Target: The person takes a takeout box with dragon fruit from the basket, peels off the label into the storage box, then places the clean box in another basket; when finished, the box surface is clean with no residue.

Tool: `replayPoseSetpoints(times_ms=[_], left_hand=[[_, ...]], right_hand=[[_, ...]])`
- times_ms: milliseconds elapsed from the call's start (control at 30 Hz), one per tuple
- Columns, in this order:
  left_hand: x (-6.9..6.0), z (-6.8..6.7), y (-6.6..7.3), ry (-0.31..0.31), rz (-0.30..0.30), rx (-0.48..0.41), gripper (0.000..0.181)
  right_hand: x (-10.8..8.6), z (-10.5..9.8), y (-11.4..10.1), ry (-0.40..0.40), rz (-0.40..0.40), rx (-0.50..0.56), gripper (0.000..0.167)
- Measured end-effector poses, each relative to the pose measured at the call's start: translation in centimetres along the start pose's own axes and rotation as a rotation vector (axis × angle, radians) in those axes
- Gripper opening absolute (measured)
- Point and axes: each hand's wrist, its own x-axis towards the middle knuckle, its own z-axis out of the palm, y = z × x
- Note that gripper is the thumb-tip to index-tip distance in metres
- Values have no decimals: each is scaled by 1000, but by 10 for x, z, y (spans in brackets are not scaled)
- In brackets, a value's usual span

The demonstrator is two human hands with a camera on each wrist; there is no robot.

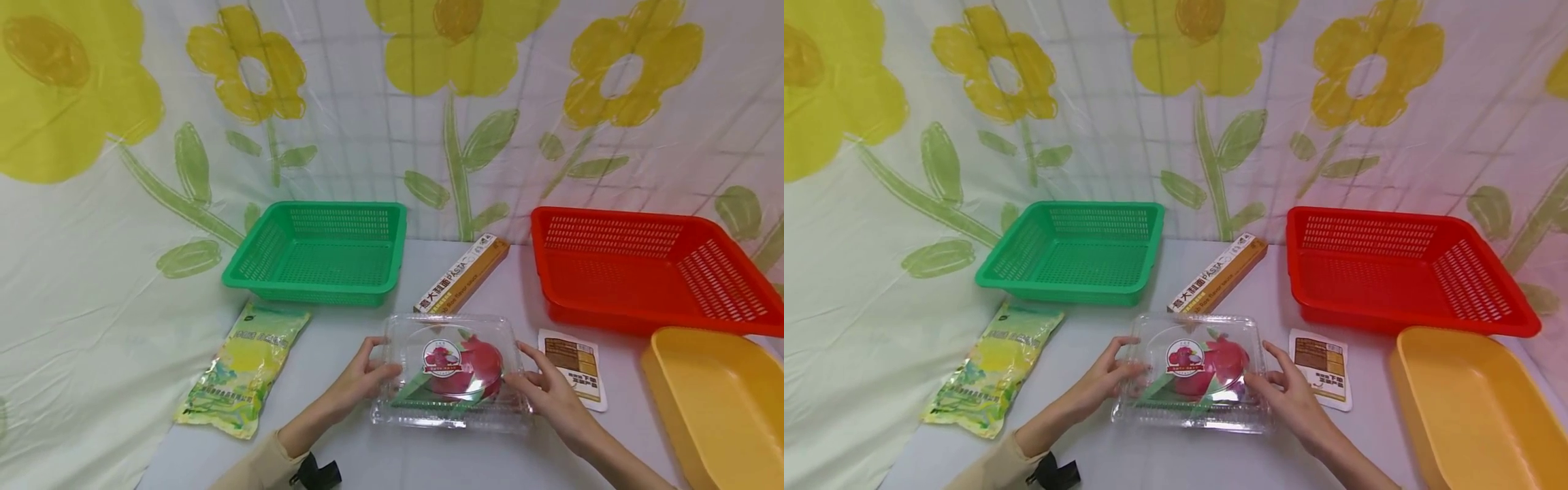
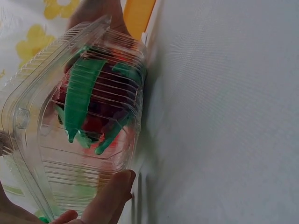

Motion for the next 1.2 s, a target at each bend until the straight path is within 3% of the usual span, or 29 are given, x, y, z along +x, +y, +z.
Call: replayPoseSetpoints(times_ms=[233, 700, 800, 933, 1033, 1200], left_hand=[[2, -3, 2, 13, -12, 63, 62], [12, -13, 8, 97, 2, 299, 67], [14, -16, 13, 167, 103, 401, 74], [17, -21, 21, 221, 330, 539, 81], [19, -22, 27, 212, 484, 659, 83], [25, -21, 32, 128, 626, 833, 83]], right_hand=[[3, 1, 2, -8, 2, -18, 71], [7, -2, -1, 1, -14, -105, 76], [9, -6, -4, -5, -53, -178, 78], [10, -9, -8, -11, -94, -260, 83], [9, -10, -12, -7, -92, -291, 86], [9, -10, -16, -2, -93, -326, 88]])
